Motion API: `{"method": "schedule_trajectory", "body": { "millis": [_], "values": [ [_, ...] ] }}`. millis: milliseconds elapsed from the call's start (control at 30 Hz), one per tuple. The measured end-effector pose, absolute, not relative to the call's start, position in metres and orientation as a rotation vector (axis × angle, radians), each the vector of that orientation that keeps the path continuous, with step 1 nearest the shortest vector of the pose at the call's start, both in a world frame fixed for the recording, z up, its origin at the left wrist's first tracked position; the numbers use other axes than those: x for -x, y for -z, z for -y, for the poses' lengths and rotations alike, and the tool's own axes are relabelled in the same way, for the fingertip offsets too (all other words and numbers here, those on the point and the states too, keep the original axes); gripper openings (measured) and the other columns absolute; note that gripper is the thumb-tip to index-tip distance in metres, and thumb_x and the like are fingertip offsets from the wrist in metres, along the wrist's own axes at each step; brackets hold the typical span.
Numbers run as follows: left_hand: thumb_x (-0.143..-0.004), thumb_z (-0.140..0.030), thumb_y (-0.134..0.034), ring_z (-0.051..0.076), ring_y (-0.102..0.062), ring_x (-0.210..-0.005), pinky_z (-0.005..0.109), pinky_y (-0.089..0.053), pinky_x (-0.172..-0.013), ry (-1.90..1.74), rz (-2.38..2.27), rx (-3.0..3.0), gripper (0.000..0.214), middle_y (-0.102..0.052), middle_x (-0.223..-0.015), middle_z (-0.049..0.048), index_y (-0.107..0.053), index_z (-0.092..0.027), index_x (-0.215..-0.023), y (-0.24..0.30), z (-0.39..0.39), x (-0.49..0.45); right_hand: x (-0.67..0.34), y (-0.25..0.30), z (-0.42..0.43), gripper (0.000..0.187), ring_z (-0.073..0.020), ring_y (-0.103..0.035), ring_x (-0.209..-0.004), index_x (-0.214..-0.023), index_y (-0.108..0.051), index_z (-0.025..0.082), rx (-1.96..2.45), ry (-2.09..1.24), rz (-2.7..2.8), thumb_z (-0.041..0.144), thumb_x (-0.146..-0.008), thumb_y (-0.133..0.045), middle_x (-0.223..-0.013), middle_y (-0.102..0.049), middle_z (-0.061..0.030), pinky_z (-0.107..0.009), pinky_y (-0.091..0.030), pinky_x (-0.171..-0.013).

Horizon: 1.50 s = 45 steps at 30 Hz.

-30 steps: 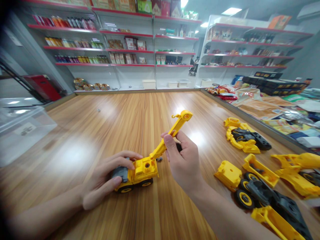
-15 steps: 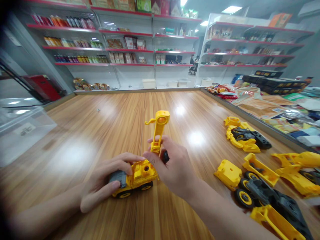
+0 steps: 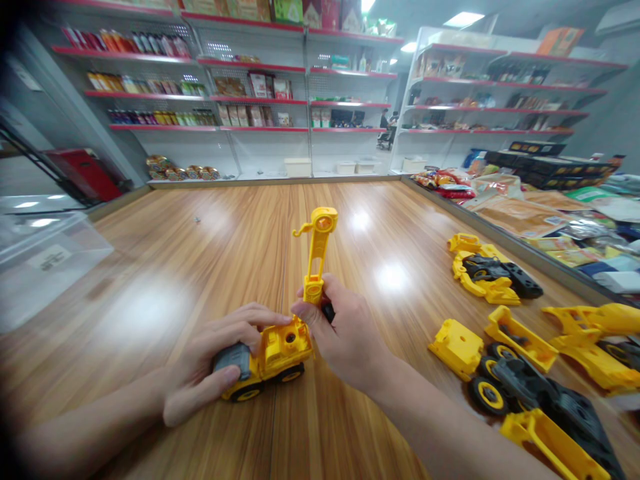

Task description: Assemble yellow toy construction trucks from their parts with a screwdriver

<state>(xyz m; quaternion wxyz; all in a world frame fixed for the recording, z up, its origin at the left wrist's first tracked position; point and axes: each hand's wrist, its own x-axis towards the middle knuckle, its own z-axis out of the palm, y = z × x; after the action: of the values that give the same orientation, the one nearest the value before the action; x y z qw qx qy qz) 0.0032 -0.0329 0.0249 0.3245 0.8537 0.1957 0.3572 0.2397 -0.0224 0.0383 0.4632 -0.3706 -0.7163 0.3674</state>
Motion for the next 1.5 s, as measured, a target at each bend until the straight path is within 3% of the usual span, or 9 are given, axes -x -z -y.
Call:
{"method": "schedule_trajectory", "body": {
  "millis": [433,700,1000,1500],
  "values": [
    [-0.085,-0.030,-0.050,0.030,-0.059,-0.102,0.047,-0.047,-0.086,-0.952,-0.514,-2.257,0.018,-0.058,-0.131,0.0225,-0.056,-0.015,-0.094,-0.027,0.033,-0.005,-0.239,-0.042,0.024,0.013,-0.0140,-0.065,-0.074,-0.097,-0.058,0.020,0.962,-0.836,1.806,0.033,-0.094,-0.060,-0.085,-0.068,-0.0011,-0.025,-0.050,-0.066],
    [-0.084,-0.028,-0.051,0.031,-0.058,-0.104,0.048,-0.047,-0.087,-0.933,-0.505,-2.259,0.018,-0.057,-0.130,0.0234,-0.056,-0.015,-0.095,-0.026,0.032,-0.003,-0.239,-0.047,0.026,0.016,-0.0126,-0.061,-0.064,-0.092,-0.059,0.021,1.017,-0.770,1.842,0.036,-0.092,-0.062,-0.076,-0.067,0.0014,-0.024,-0.046,-0.059],
    [-0.084,-0.029,-0.050,0.029,-0.059,-0.100,0.045,-0.048,-0.084,-0.933,-0.502,-2.258,0.017,-0.057,-0.130,0.0220,-0.055,-0.015,-0.094,-0.028,0.033,-0.005,-0.237,-0.047,0.027,0.019,-0.0141,-0.061,-0.068,-0.093,-0.059,0.020,1.020,-0.785,1.894,0.039,-0.094,-0.059,-0.080,-0.067,-0.0008,-0.026,-0.046,-0.061],
    [-0.084,-0.029,-0.050,0.030,-0.058,-0.102,0.044,-0.048,-0.085,-0.904,-0.516,-2.245,0.016,-0.057,-0.125,0.0212,-0.055,-0.015,-0.091,-0.030,0.034,-0.006,-0.235,-0.052,0.029,0.013,-0.0144,-0.058,-0.064,-0.090,-0.058,0.020,1.035,-0.727,1.980,0.032,-0.095,-0.056,-0.075,-0.063,-0.0002,-0.027,-0.043,-0.059]
  ]
}}
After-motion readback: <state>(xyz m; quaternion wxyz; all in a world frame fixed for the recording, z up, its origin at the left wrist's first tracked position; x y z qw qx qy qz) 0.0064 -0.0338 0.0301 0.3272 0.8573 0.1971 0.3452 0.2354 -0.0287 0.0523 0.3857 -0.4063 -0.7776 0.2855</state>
